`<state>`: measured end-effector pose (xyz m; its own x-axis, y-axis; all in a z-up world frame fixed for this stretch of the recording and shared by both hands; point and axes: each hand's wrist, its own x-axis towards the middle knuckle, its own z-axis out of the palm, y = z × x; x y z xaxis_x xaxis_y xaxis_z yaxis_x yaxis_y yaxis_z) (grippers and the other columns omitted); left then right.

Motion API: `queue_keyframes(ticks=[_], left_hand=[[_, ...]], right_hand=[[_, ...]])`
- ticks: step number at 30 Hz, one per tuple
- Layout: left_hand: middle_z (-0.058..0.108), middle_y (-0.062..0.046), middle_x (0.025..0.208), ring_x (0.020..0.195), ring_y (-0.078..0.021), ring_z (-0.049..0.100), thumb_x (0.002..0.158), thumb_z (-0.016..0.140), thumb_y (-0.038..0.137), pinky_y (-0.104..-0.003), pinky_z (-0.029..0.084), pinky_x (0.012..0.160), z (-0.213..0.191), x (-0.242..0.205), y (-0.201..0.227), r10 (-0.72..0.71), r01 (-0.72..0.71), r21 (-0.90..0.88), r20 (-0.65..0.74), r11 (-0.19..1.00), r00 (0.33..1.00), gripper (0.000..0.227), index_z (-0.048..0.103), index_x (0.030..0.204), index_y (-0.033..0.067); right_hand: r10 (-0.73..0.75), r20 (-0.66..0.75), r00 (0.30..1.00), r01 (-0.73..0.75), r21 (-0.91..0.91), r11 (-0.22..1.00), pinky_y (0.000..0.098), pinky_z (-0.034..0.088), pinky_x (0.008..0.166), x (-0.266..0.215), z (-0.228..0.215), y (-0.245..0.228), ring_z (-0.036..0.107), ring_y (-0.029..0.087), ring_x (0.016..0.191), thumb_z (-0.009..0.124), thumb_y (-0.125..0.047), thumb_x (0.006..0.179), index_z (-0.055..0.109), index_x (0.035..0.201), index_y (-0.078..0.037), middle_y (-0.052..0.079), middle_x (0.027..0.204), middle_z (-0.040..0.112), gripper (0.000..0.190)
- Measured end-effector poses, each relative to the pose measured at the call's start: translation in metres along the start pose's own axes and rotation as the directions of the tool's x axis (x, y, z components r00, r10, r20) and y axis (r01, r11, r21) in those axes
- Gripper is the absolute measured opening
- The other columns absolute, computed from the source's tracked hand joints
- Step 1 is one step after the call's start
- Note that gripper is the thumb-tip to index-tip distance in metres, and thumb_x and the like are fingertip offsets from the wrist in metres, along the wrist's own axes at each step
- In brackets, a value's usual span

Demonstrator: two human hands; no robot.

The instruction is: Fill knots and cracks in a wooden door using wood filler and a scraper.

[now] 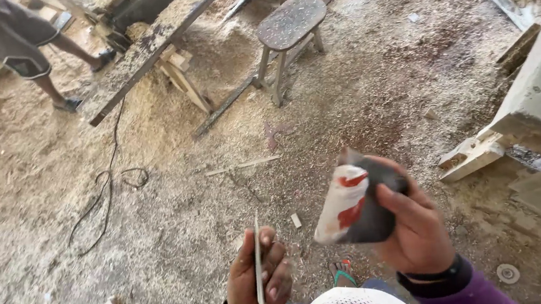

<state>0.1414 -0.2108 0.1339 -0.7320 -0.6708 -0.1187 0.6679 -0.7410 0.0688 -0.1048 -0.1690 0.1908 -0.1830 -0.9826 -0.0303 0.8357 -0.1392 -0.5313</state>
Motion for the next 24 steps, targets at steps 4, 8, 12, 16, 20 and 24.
queue_keyframes(ticks=[4, 8, 12, 16, 20, 24], left_hand=[[0.042, -0.001, 0.059, 0.046, -0.0176, 0.053, 0.11, 0.035, 0.047, -0.027, 0.043, 0.04, -0.002, 0.0, 0.001, 0.006, -0.003, -0.046, 0.048, 0.999, 0.999, 0.041, 0.052, 0.104, 0.0103], [0.058, -0.006, 0.08, 0.066, -0.021, 0.064, 0.113, 0.034, 0.045, -0.031, 0.052, 0.058, 0.007, 0.004, -0.002, 0.02, -0.02, -0.009, 0.021, 1.0, 1.0, 0.043, 0.055, 0.116, 0.0071], [0.07, -0.017, 0.117, 0.103, -0.0284, 0.07, 0.103, 0.035, 0.046, -0.043, 0.059, 0.089, 0.008, 0.003, 0.004, 0.247, -0.148, 0.283, -0.357, 0.948, 0.901, 0.058, 0.054, 0.133, 0.0006], [0.066, -0.019, 0.125, 0.113, -0.0307, 0.069, 0.103, 0.035, 0.049, -0.047, 0.057, 0.098, 0.004, -0.007, 0.006, 0.332, -0.24, 0.371, -0.208, 0.897, 0.92, 0.062, 0.053, 0.135, -0.001], [0.067, -0.022, 0.122, 0.109, -0.0323, 0.069, 0.11, 0.037, 0.045, -0.048, 0.056, 0.096, 0.001, -0.016, 0.011, 0.36, -0.301, 0.372, -0.098, 0.878, 0.928, 0.057, 0.054, 0.133, -0.004], [0.07, -0.023, 0.118, 0.106, -0.0333, 0.07, 0.108, 0.038, 0.039, -0.049, 0.057, 0.093, 0.009, -0.019, 0.008, 0.361, -0.261, 0.378, -0.223, 0.888, 0.906, 0.053, 0.056, 0.13, -0.0059]], right_hand=[[-0.161, 0.104, 0.981, 0.166, -0.046, 0.985, 0.0537, 0.049, 0.111, -0.013, 0.018, 0.015, 0.062, 0.034, 0.13, 0.052, 0.001, 0.102, 0.051, 0.145, 0.005, 0.022, 0.14, 0.061, 0.043], [-0.232, 0.225, 0.946, 0.265, -0.129, 0.956, 0.0547, 0.048, 0.117, -0.031, 0.028, 0.044, 0.06, 0.036, 0.134, 0.052, 0.005, 0.105, 0.051, 0.147, 0.006, 0.025, 0.145, 0.059, 0.042], [-0.387, 0.399, 0.831, 0.54, -0.416, 0.732, 0.0518, 0.05, 0.115, -0.037, 0.048, 0.055, 0.062, 0.034, 0.133, 0.053, 0.001, 0.106, 0.058, 0.142, -0.002, 0.023, 0.142, 0.062, 0.037], [-0.365, 0.723, 0.587, 0.807, -0.49, 0.329, 0.0554, 0.05, 0.114, -0.026, 0.059, 0.047, 0.063, 0.034, 0.131, 0.056, -0.01, 0.104, 0.061, 0.132, -0.012, 0.019, 0.137, 0.062, 0.029], [-0.085, 0.915, 0.395, 0.919, -0.394, 0.032, 0.0631, 0.043, 0.12, -0.02, 0.034, 0.058, 0.059, 0.035, 0.135, 0.066, -0.018, 0.1, 0.064, 0.13, -0.02, 0.015, 0.141, 0.057, 0.031], [-0.024, 0.913, 0.408, 0.911, -0.408, -0.053, 0.0599, 0.044, 0.12, -0.013, 0.018, 0.059, 0.057, 0.035, 0.134, 0.072, -0.017, 0.097, 0.065, 0.13, -0.019, 0.012, 0.139, 0.056, 0.034]])
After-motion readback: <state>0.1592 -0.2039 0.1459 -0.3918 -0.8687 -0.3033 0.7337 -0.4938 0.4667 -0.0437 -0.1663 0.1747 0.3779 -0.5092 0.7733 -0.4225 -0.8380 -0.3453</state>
